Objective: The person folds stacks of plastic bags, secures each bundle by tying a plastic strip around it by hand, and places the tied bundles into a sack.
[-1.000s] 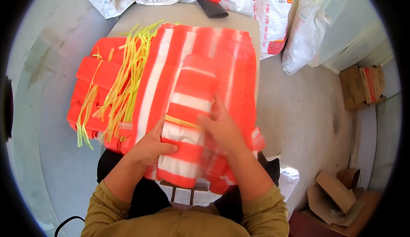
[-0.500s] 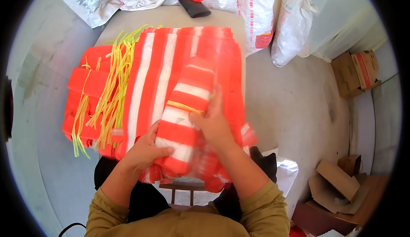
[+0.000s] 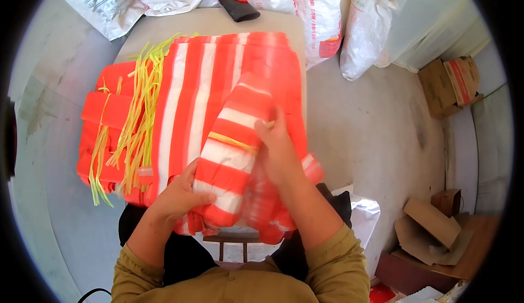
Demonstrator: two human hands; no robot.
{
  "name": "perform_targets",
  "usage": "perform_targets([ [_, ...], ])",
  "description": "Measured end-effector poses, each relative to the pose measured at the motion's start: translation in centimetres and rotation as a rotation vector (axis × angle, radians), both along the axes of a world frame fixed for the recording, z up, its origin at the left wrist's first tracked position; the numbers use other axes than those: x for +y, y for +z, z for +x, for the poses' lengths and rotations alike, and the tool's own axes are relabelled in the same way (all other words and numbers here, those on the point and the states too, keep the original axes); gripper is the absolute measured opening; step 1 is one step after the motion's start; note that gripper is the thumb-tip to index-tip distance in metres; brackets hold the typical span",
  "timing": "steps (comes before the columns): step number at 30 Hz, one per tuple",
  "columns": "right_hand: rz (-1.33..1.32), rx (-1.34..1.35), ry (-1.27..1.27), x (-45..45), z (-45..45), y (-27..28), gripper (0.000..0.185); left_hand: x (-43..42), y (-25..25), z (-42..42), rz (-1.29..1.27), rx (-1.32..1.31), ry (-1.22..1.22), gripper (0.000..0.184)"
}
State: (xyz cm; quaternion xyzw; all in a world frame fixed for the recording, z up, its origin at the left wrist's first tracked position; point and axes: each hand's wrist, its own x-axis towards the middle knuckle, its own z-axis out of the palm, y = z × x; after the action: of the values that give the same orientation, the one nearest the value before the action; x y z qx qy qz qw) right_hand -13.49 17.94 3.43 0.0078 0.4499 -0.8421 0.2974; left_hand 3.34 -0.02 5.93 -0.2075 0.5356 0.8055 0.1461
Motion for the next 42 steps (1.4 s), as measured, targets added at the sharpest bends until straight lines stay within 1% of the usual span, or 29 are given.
perform_targets([
  [1, -0.045, -0.015, -0.044, 0.0, -0.2, 0.3, 0.085, -0.2, 0.1, 0.0, -0.011, -0.036, -0.024, 0.101],
  [4, -0.089, -0.009, -0.061, 0.4, -1.4, -0.7, 0.073, -0.6, -0.5, 0.5, -0.015, -0.017, -0.08, 0.099],
  [7, 0.007, 0.027, -0.044, 0.7, -1.4, -0.3, 0.068, -0.7, -0.8, 0.7, -0.005, -0.014, -0.134, 0.095],
  [8, 0.013, 0.052, -0.053, 0.8, -1.3, -0.1, 0.067, -0.7, -1.0, 0.8, -0.004, 0.011, -0.153, 0.091],
  [10, 0.027, 0.104, -0.075, 1.0, -1.2, 0.6, 0.065, -0.6, -1.4, 1.0, -0.002, 0.062, -0.195, 0.083],
  [13, 0.07, 0.2, -0.137, 1.6, -1.0, 2.6, 0.062, -1.3, -1.6, 1.1, -0.041, 0.038, -0.312, 0.076],
  [16, 0.105, 0.185, -0.112, 2.0, -1.9, 2.1, 0.064, -0.7, -1.2, 1.1, 0.061, 0.036, -0.33, 0.071],
  [19, 0.116, 0.179, -0.069, 2.2, -2.5, 1.5, 0.066, -0.4, -2.0, 1.3, 0.026, -0.027, -0.305, 0.068],
  [22, 0.19, 0.569, -0.157, 2.1, -2.5, 2.0, 0.07, 0.3, -2.9, 1.4, 0.019, 0.029, -0.194, 0.067],
  [25, 0.832, 1.076, -0.288, 3.1, -2.5, 1.7, 0.072, 0.9, -2.1, 0.7, -0.016, -0.041, -0.103, 0.07],
  [28, 0.888, 1.611, 0.276, 3.2, -1.9, 2.6, 0.061, 0.8, -2.2, 0.6, 0.025, -0.025, -0.125, 0.074],
  [31, 0.897, 1.694, 0.553, 2.4, -0.9, 0.9, 0.053, 0.7, -2.4, 0.7, 0.057, -0.051, -0.145, 0.077],
  [33, 0.853, 1.738, 0.348, 2.6, -2.0, -0.3, 0.051, 0.6, -2.2, 0.7, 0.077, -0.037, -0.149, 0.078],
  [35, 0.823, 1.48, 0.191, 3.4, -2.4, -0.4, 0.051, 0.3, -1.8, 1.0, 0.12, -0.007, -0.132, 0.079],
  [37, 0.793, 0.928, 0.072, 4.4, -2.1, 1.5, 0.054, 0.0, -1.3, 1.0, 0.18, 0.043, -0.111, 0.081],
  [39, 0.937, 0.587, 0.33, 4.9, -1.7, 4.7, 0.058, -0.1, -1.6, 1.0, 0.277, 0.117, -0.069, 0.082],
  [40, 0.91, 0.505, 0.411, 4.9, -1.3, 5.0, 0.061, -0.1, -1.8, 1.0, 0.326, 0.154, -0.047, 0.083],
  [41, 0.889, 0.422, 0.489, 4.8, -1.0, 5.3, 0.063, 0.0, -1.7, 1.0, 0.29, 0.16, -0.045, 0.082],
  [42, 0.778, 0.43, 0.522, 4.8, -0.1, 4.6, 0.066, 0.2, -1.6, 0.9, 0.255, 0.163, -0.042, 0.081],
])
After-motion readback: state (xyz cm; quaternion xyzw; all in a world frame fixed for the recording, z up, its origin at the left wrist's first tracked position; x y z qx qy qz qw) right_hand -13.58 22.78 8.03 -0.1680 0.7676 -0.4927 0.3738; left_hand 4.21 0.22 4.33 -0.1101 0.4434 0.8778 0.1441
